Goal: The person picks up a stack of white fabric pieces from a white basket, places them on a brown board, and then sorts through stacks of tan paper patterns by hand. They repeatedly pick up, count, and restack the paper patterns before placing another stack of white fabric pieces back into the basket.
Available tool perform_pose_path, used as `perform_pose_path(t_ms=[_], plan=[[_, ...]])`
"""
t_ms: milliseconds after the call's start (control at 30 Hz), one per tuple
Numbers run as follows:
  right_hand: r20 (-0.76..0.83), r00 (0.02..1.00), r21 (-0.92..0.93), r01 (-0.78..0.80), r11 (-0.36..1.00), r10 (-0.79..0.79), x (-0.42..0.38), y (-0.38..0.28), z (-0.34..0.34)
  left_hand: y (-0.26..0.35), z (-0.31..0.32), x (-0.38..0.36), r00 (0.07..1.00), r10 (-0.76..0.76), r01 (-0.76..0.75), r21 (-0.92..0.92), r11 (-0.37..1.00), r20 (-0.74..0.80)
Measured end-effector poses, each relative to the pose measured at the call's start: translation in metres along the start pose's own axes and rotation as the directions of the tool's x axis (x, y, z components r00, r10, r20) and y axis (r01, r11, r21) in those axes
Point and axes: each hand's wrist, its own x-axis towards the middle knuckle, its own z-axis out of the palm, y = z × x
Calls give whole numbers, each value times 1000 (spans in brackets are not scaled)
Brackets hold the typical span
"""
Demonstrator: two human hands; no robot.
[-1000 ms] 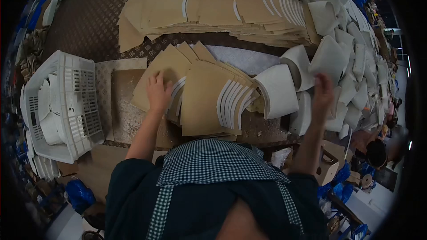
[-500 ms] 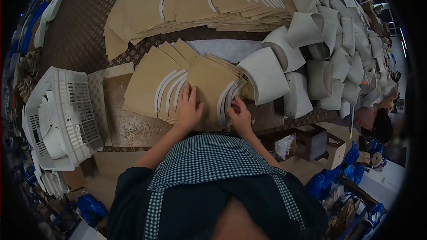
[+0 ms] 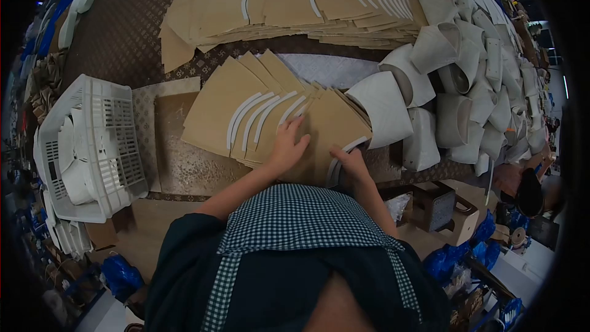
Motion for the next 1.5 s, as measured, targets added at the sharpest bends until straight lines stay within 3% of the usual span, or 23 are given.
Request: perform_pose_path(t_ms=[167,233,333,400,433,467,500,533,567,600,633,667,700,767,833,900,1000,1167,1267,1367,1400,1500], plan=[[143,959,-151,264,953,-243,-40,-51,55,0,-39,15,977,-212,197,-262,945,-30],[229,921,-235,368,900,-316,-45,-67,85,5,-72,15,972,-216,175,-334,926,-90],[371,869,-143,402,905,-327,-39,-78,130,14,-135,11,949,-186,80,-377,923,-255],[381,864,-23,365,931,-330,-29,-71,165,9,-174,14,916,-197,59,-367,928,-351],[387,861,35,344,938,-330,-22,-66,178,-3,-191,17,912,-170,46,-318,947,-374],[453,866,-131,298,946,-211,-14,-62,185,-16,-205,22,908,-142,34,-270,962,-394],[496,865,-296,255,921,-80,-3,-56,191,-26,-217,26,916,-214,157,-186,970,-339],[513,857,-455,214,864,58,8,-44,195,-53,-226,32,922,-132,184,111,977,-364],[481,870,-397,328,857,-111,27,4,197,-91,-229,39,931,-44,197,396,897,-363],[464,867,-440,403,802,-181,21,6,189,-119,-229,45,941,42,198,646,737,-336],[449,858,-486,468,738,-248,14,4,173,-128,-225,46,931,-77,293,607,739,-356],[438,843,-533,523,666,-311,9,1,156,-139,-217,46,932,-22,272,659,702,-361],[411,868,-511,472,718,-278,10,-2,139,-148,-206,45,930,33,254,705,662,-365],[286,864,-641,494,587,-414,9,-3,94,-150,-187,40,911,106,240,721,650,-399],[115,747,-703,527,478,-655,8,14,50,-134,-166,34,876,141,241,671,701,-462],[-34,873,-658,347,668,-487,-3,13,18,-109,-152,31,874,56,322,660,679,-483],[-189,902,-404,288,868,-388,-10,30,0,-86,-129,27,865,24,377,682,627,-501],[-193,924,-354,248,902,-330,-5,34,-2,-44,-150,43,850,-273,516,609,602,-450],[-186,942,-307,213,927,-278,-8,30,-2,-69,-161,41,904,155,272,816,510,-398],[-170,951,-291,204,935,-260,-11,39,-4,-119,-153,37,907,23,289,660,694,-421],[-170,949,-297,207,932,-265,-11,39,-4,-112,-148,36,897,102,278,727,628,-430],[-152,944,-341,228,912,-292,-10,38,-3,-89,-136,41,872,-11,415,727,547,-489]])
